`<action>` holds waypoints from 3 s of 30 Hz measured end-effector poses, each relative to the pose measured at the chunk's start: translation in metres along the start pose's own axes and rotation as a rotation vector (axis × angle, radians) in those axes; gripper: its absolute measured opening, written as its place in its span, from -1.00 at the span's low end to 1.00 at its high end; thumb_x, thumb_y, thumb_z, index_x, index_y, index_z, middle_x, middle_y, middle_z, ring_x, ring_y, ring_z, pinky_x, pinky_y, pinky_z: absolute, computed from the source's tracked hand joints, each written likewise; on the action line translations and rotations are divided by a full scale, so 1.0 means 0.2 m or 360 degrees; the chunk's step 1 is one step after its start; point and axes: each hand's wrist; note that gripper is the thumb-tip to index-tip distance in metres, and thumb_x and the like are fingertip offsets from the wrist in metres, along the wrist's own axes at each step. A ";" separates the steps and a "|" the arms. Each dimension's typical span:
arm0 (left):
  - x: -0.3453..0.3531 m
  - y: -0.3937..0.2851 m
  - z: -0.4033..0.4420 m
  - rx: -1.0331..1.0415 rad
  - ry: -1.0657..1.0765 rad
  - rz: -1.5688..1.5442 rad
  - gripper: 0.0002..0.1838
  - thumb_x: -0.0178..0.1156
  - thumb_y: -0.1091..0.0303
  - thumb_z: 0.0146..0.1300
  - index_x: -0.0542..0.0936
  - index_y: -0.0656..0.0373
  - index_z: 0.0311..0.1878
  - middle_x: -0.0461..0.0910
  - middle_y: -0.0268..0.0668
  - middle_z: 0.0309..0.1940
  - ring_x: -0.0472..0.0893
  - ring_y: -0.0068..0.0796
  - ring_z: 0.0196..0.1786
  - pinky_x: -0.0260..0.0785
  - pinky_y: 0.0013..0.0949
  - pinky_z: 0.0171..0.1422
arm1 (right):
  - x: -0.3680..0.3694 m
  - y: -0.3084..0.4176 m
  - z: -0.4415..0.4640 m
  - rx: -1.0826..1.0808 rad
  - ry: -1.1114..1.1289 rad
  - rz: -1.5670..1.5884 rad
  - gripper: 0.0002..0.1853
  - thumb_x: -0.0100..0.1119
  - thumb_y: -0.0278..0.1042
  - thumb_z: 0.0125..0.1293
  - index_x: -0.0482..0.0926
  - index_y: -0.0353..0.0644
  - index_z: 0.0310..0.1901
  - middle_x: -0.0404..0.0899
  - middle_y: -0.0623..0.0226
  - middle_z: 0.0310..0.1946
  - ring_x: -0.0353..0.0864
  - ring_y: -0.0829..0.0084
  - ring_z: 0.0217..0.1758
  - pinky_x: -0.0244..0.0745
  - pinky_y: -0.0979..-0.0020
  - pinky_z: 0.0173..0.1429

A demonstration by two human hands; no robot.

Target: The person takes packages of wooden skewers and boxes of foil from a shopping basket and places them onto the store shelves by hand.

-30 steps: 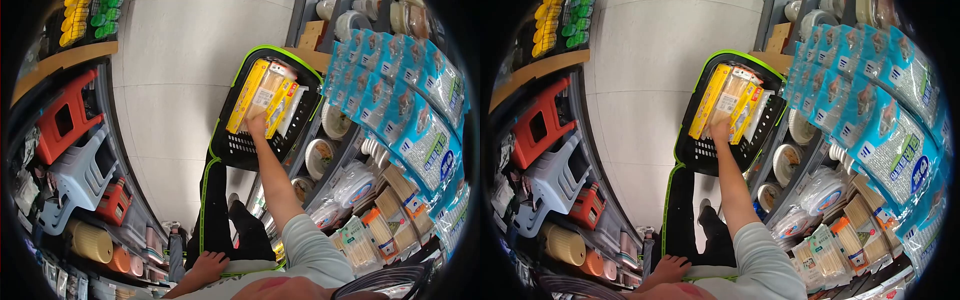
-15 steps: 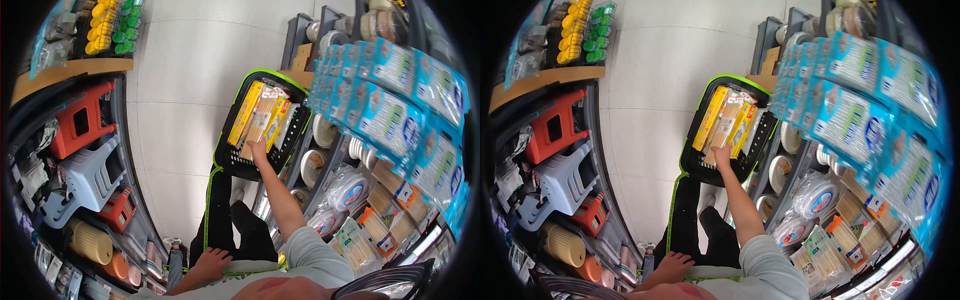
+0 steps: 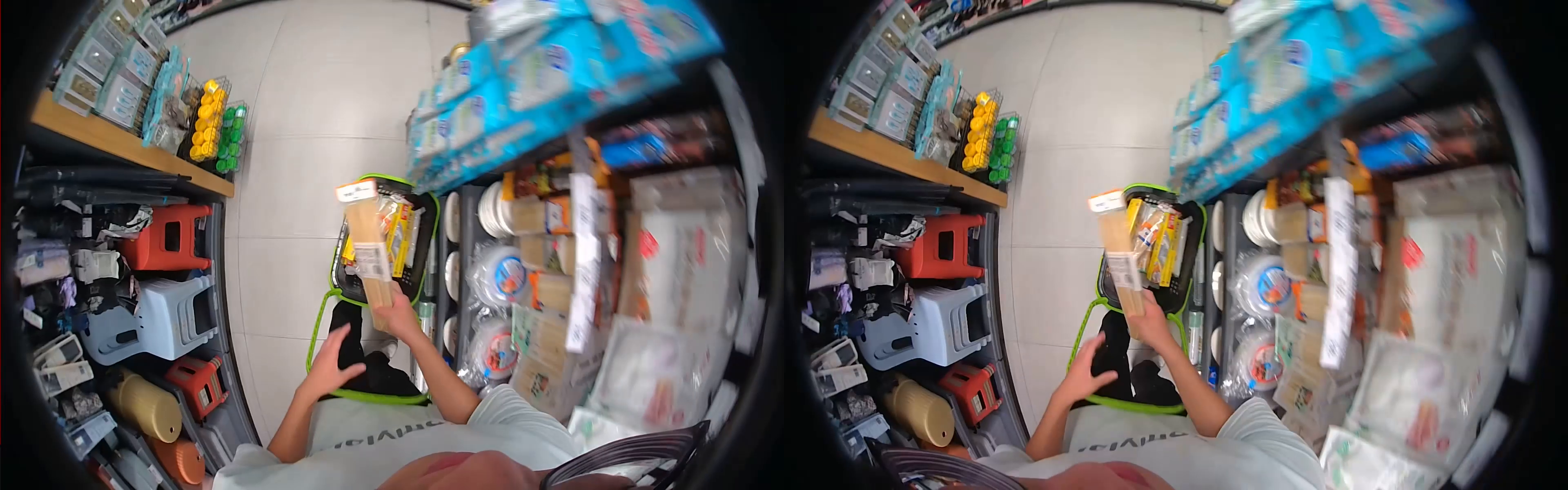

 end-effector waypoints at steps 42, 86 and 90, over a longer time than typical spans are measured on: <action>0.07 -1.39 -0.30 0.0302 0.0649 -0.1697 -0.45 0.27 0.44 0.31 0.34 0.36 0.32 0.57 0.07 0.13 0.60 -0.05 0.20 0.49 -0.02 0.29 | -0.49 1.13 -1.25 -0.0322 0.0006 -0.0011 -0.45 0.02 0.00 0.49 0.56 -0.44 -0.39 0.49 0.21 -0.66 0.47 0.47 -0.60 0.34 0.34 -0.45; 0.01 -1.21 -0.46 0.0470 0.0453 -0.0695 -0.66 0.34 0.30 0.27 0.62 0.32 0.01 0.71 -0.24 -0.18 0.67 -0.54 -0.18 0.53 -0.39 -0.07 | -0.26 1.13 -1.40 -0.0202 -0.0151 0.0625 -0.71 0.26 -0.27 0.36 0.64 -0.41 -0.15 0.69 0.33 -0.33 0.61 0.62 -0.29 0.51 0.50 -0.20; 0.01 -1.21 -0.47 0.0497 0.0460 -0.0781 -0.69 0.32 0.30 0.30 0.63 0.31 0.01 0.71 -0.27 -0.18 0.66 -0.57 -0.16 0.52 -0.40 -0.04 | -0.27 1.15 -1.41 -0.0174 -0.0081 0.0496 -0.70 0.27 -0.25 0.36 0.65 -0.41 -0.20 0.68 0.33 -0.36 0.61 0.62 -0.33 0.51 0.51 -0.23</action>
Point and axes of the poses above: each hand's wrist, its own z-axis towards the middle knuckle, its own x-axis out of the palm, y = z × x
